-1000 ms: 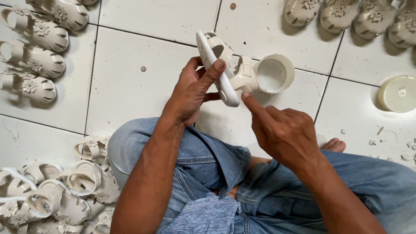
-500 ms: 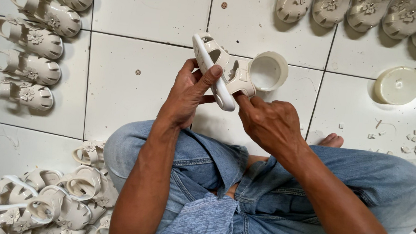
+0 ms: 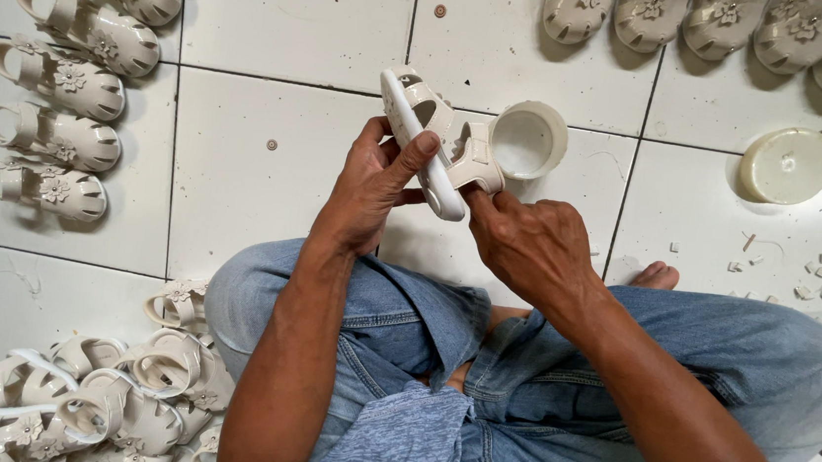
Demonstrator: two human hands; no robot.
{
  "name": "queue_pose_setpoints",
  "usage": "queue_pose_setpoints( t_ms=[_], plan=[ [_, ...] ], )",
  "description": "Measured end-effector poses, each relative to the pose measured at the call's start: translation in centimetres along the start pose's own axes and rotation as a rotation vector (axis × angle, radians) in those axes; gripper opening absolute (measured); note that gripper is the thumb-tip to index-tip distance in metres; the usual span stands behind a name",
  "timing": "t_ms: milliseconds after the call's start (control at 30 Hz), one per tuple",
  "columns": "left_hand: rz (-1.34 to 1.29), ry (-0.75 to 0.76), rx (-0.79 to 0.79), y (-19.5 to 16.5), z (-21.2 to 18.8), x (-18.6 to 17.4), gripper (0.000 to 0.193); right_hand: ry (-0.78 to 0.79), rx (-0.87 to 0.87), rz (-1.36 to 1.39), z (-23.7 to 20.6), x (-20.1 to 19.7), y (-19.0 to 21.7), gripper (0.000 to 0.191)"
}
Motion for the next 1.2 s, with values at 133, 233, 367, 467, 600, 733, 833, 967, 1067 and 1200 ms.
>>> queue_pose_setpoints(
  t_ms=[133, 233, 367, 467, 600, 733, 833, 967, 1067, 1200],
  plan=[
    [0.004, -0.008, -0.013, -0.1, 0.0, 0.0, 0.106, -0.039, -0.007, 0.021, 0.0, -0.1, 0.0, 0.025],
    [-0.002, 0.007, -0.021, 0.1, 0.0, 0.0, 0.106, 0.029, 0.023, -0.003, -0.2, 0.5, -0.2, 0.018],
    [-0.012, 0.004, -0.018, 0.4, 0.0, -0.3, 0.096, -0.03, -0.003, 0.011, -0.6, 1.1, -0.4, 0.02],
    [0.049, -0.022, -0.053, 0.5, 0.0, -0.4, 0.078, -0.076, 0.0, 0.029, -0.3, 1.4, -0.5, 0.017],
    [0.045, -0.069, -0.138, 0.4, 0.0, -0.6, 0.058, -0.09, -0.024, -0.007, -0.3, 0.8, -0.7, 0.031],
    [-0.024, -0.118, -0.124, 0.4, 0.2, -0.3, 0.056, -0.222, 0.01, 0.261, -1.8, -2.1, -1.1, 0.023],
    [-0.035, -0.083, -0.077, 0.5, 0.0, -0.1, 0.058, -0.427, 0.125, 0.404, -2.3, -4.5, -1.7, 0.037],
    [-0.083, -0.03, -0.079, 1.3, 0.2, 1.5, 0.063, -0.594, 0.209, 0.449, -1.3, -6.1, -2.2, 0.07],
    [-0.123, 0.011, -0.146, 1.7, 0.0, 2.4, 0.058, -0.392, 0.334, 0.668, -0.3, -5.5, -3.0, 0.074],
    [-0.272, 0.099, -0.186, 1.5, -1.2, 1.9, 0.073, -0.325, 0.339, 0.866, -0.8, -4.9, -3.8, 0.068]
  ],
)
Point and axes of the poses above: each hand's wrist, its own z-axis towards the middle knuckle, its own x-axis out of the palm, y = z × x, the point moved 3 cm from there along z, towards the middle knuckle, and after that the axes turned 5 degrees about x, right-handed, at the moved point
